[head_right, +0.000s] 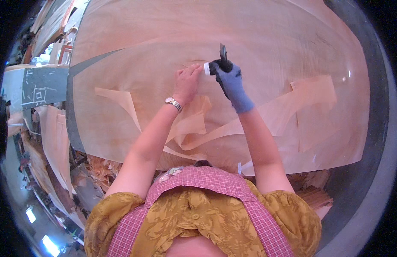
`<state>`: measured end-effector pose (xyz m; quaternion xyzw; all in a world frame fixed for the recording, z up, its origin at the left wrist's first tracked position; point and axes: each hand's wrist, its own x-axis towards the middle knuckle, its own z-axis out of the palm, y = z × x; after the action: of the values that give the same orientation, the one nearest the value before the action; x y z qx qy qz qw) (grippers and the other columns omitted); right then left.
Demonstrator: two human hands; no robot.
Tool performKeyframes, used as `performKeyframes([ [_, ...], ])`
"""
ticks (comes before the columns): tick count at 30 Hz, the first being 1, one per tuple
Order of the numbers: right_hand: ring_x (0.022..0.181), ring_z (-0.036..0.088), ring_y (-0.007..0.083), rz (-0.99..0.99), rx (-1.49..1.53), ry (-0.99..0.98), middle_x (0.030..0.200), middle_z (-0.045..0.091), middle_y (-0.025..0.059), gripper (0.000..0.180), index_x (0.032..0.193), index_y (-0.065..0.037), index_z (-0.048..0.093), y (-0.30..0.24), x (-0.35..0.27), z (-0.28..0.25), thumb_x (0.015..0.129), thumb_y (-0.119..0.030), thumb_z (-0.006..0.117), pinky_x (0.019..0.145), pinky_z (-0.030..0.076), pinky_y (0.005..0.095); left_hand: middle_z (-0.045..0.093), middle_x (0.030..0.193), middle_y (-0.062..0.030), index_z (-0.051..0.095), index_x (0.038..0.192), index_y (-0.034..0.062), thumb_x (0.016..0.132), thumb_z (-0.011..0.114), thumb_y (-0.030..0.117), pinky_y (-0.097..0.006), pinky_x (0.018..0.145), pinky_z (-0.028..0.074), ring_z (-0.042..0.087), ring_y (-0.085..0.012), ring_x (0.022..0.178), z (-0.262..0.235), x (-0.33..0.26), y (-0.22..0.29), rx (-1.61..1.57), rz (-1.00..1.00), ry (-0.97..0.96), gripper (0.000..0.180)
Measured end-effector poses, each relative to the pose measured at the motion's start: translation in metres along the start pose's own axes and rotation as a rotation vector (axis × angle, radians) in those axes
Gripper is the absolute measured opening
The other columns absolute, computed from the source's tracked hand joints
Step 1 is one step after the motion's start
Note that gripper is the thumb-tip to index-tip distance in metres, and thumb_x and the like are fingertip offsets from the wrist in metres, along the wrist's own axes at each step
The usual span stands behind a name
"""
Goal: The person patches a hole in a wood veneer sheet by cutting a matching piece from a scrap, fitting it into the opening, and securing it with tape using a utility knife.
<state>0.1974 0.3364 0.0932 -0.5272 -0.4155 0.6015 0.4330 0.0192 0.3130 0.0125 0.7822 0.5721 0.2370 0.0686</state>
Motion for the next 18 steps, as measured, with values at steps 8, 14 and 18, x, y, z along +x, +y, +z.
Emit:
performKeyframes([
  [8, 0.053, 0.051, 0.005, 0.286, -0.142, -0.018, 0.074, 0.067, 0.0, 0.02, 0.097, -0.006, 0.071, 0.047, 0.042, -0.002, 0.089, -0.025, 0.068, 0.045, 0.037, 0.0211, 0.059, 0.133, -0.0064, 0.058, 0.128, 0.0083, 0.087, 0.05, 0.006, -0.037, 0.095, 0.038, 0.059, -0.0191, 0.112, -0.004, 0.006, -0.005, -0.069, -0.048, 0.014, 0.042],
  [14, 0.054, 0.056, 0.0124, 0.33, -0.177, -0.015, 0.074, 0.069, 0.0044, 0.023, 0.095, -0.006, 0.071, 0.054, 0.049, -0.001, 0.087, -0.027, 0.071, 0.049, 0.043, 0.0269, 0.057, 0.138, -0.0047, 0.057, 0.132, 0.0096, 0.086, 0.053, 0.008, -0.039, 0.095, 0.041, 0.054, -0.0224, 0.117, 0.003, 0.024, -0.007, 0.087, 0.02, -0.08, 0.046],
  [18, 0.08, 0.066, 0.0394, -0.319, -1.165, 0.044, 0.081, 0.069, 0.0197, 0.021, 0.081, -0.005, 0.067, 0.057, 0.073, -0.015, 0.081, -0.026, 0.065, 0.073, 0.051, 0.0478, 0.057, 0.138, -0.0032, 0.058, 0.13, 0.0097, 0.084, 0.055, 0.008, -0.038, 0.092, 0.043, 0.054, -0.023, 0.112, 0.019, 0.03, -0.008, 0.286, 0.105, -0.075, 0.046],
])
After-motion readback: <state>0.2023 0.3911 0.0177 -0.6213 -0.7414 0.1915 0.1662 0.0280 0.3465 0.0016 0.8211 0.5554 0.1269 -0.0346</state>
